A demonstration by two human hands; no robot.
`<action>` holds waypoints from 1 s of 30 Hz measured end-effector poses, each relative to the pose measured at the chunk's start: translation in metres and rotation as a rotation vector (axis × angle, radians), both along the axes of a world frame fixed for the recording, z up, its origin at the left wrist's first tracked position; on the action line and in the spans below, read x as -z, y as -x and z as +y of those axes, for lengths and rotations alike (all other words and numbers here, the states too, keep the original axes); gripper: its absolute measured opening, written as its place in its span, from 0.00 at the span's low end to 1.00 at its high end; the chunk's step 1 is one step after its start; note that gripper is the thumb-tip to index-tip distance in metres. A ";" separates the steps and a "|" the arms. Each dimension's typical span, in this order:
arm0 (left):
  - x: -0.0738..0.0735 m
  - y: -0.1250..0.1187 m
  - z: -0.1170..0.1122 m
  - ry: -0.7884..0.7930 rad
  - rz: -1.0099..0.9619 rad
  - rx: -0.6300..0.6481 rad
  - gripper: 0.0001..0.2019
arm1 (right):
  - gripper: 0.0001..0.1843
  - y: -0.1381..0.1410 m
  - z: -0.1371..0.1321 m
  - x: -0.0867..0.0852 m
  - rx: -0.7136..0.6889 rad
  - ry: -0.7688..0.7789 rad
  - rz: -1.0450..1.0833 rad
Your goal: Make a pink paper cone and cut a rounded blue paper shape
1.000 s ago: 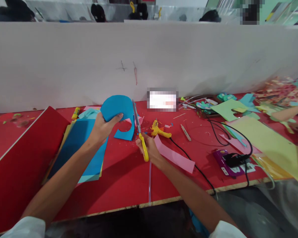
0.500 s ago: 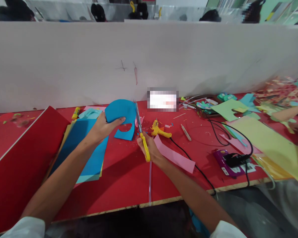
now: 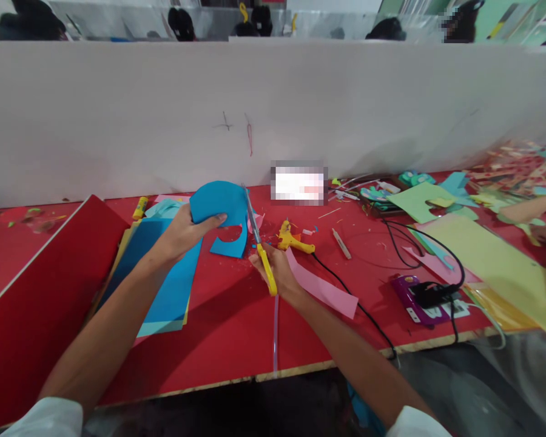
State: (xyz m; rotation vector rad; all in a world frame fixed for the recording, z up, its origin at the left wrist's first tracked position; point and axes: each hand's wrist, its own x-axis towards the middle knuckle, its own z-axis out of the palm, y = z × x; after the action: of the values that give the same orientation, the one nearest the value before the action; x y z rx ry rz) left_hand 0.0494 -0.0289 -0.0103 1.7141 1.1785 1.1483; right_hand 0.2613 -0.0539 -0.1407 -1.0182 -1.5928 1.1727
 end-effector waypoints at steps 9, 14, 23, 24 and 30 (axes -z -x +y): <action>-0.005 0.005 0.002 -0.030 0.010 -0.055 0.17 | 0.32 -0.001 -0.004 -0.012 0.039 -0.002 0.003; -0.008 0.007 0.002 -0.060 -0.019 -0.134 0.22 | 0.31 -0.002 -0.003 -0.007 0.038 -0.020 0.002; -0.012 0.007 0.003 -0.094 -0.082 -0.191 0.25 | 0.33 -0.002 -0.005 -0.009 0.044 -0.010 -0.009; -0.011 0.008 0.003 -0.097 -0.087 -0.200 0.24 | 0.33 -0.002 -0.005 -0.009 0.045 -0.010 -0.015; -0.009 0.014 0.006 -0.127 -0.078 -0.250 0.17 | 0.34 -0.003 -0.006 -0.014 0.026 -0.012 -0.065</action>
State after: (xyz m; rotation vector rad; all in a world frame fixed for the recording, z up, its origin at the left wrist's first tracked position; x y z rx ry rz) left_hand 0.0358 -0.0225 -0.0009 1.6313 1.3226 1.4548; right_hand 0.2642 -0.0601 -0.1262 -1.0756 -1.6301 1.1210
